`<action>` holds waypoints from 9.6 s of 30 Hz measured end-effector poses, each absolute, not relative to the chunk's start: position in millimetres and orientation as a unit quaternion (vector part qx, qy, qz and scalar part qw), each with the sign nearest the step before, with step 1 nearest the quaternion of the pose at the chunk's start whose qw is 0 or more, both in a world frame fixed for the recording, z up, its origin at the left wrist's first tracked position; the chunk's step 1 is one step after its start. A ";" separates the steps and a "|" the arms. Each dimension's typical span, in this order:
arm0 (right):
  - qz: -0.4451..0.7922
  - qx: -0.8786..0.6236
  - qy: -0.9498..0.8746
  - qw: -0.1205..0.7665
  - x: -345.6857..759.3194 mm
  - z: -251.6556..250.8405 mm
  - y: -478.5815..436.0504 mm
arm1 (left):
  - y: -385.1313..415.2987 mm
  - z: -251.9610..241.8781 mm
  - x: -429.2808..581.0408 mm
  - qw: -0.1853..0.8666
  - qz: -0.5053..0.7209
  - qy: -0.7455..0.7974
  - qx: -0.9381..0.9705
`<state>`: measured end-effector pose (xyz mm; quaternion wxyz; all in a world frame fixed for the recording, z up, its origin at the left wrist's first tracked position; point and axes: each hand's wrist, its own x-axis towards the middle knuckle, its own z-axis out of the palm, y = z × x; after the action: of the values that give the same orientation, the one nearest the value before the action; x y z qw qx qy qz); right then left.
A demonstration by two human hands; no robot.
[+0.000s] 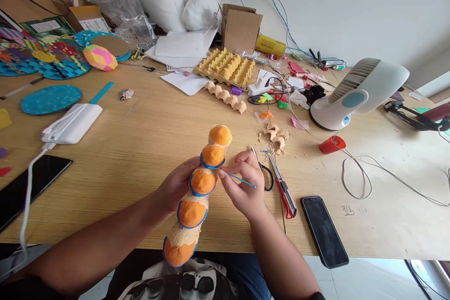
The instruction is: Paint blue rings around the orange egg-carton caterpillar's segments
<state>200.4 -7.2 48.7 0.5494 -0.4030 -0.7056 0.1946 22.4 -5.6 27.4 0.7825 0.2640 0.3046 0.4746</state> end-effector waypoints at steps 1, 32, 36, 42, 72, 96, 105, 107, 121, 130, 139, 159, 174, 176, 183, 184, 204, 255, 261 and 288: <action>0.192 -0.401 -0.704 0.554 199.6 48.7 -7.4 | -5.7 27.4 22.6 0.782 0.474 0.306 0.264; 0.228 -0.394 -0.669 0.588 195.3 43.8 -9.7 | -6.7 29.0 21.5 0.828 0.426 0.280 0.232; 0.260 -0.365 -0.674 0.587 197.0 42.6 -9.6 | -7.4 34.4 21.3 0.828 0.430 0.287 0.215; 0.295 -0.348 -0.664 0.592 199.4 42.0 -7.2 | -8.0 42.2 23.1 0.841 0.412 0.298 0.187; 0.221 -0.371 -0.684 0.588 192.4 39.1 -12.3 | -8.4 32.1 21.2 0.824 0.422 0.301 0.228; 0.383 -0.304 -0.634 0.600 200.0 37.1 -5.4 | -8.8 46.9 21.3 0.835 0.408 0.307 0.207; 0.336 -0.354 -0.635 0.598 197.5 41.3 -6.8 | -8.8 44.7 22.4 0.828 0.415 0.313 0.209; 0.333 -0.355 -0.636 0.599 197.6 42.2 -7.0 | -8.5 45.1 22.3 0.828 0.415 0.314 0.209; 0.305 -0.329 -0.676 0.584 199.3 43.6 -8.4 | -8.1 45.6 19.5 0.846 0.391 0.309 0.193; 0.293 -0.323 -0.690 0.577 199.8 47.4 -8.7 | -8.5 46.5 19.6 0.835 0.404 0.310 0.208; 0.301 -0.339 -0.672 0.585 199.5 46.5 -8.5 | -8.5 49.5 21.5 0.835 0.401 0.305 0.222; 0.185 -0.320 -0.728 0.577 194.9 50.6 -13.6 | -7.0 37.7 18.3 0.837 0.395 0.320 0.201; 0.175 -0.315 -0.746 0.560 198.2 53.2 -13.7 | -7.9 44.0 19.3 0.803 0.423 0.333 0.256; 0.189 -0.313 -0.741 0.564 198.5 52.4 -12.5 | -8.3 44.4 19.3 0.809 0.421 0.337 0.234; 0.247 -0.302 -0.717 0.578 199.9 48.8 -9.0 | -8.8 48.2 19.1 0.837 0.400 0.327 0.180; 0.244 -0.307 -0.719 0.574 199.7 48.5 -9.1 | -8.7 49.5 19.6 0.836 0.400 0.327 0.183; 0.258 -0.348 -0.686 0.584 199.5 50.5 -10.2 | -9.7 52.2 15.7 0.847 0.349 0.346 0.201; 0.392 -0.370 -0.569 0.621 204.1 40.1 -3.4 | -6.5 39.8 11.1 0.853 0.362 0.347 0.147; 0.469 -0.389 -0.440 0.660 198.6 34.9 8.0 | 2.5 38.3 17.8 0.822 0.428 0.334 0.173; 0.724 -0.367 -0.264 0.522 183.5 34.9 4.4 | 0.8 21.6 21.2 0.777 0.514 0.253 0.262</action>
<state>183.5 4.4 34.9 0.5216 -0.3665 -0.2644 0.7237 21.2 0.8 21.6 0.7766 0.2623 0.2531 0.5138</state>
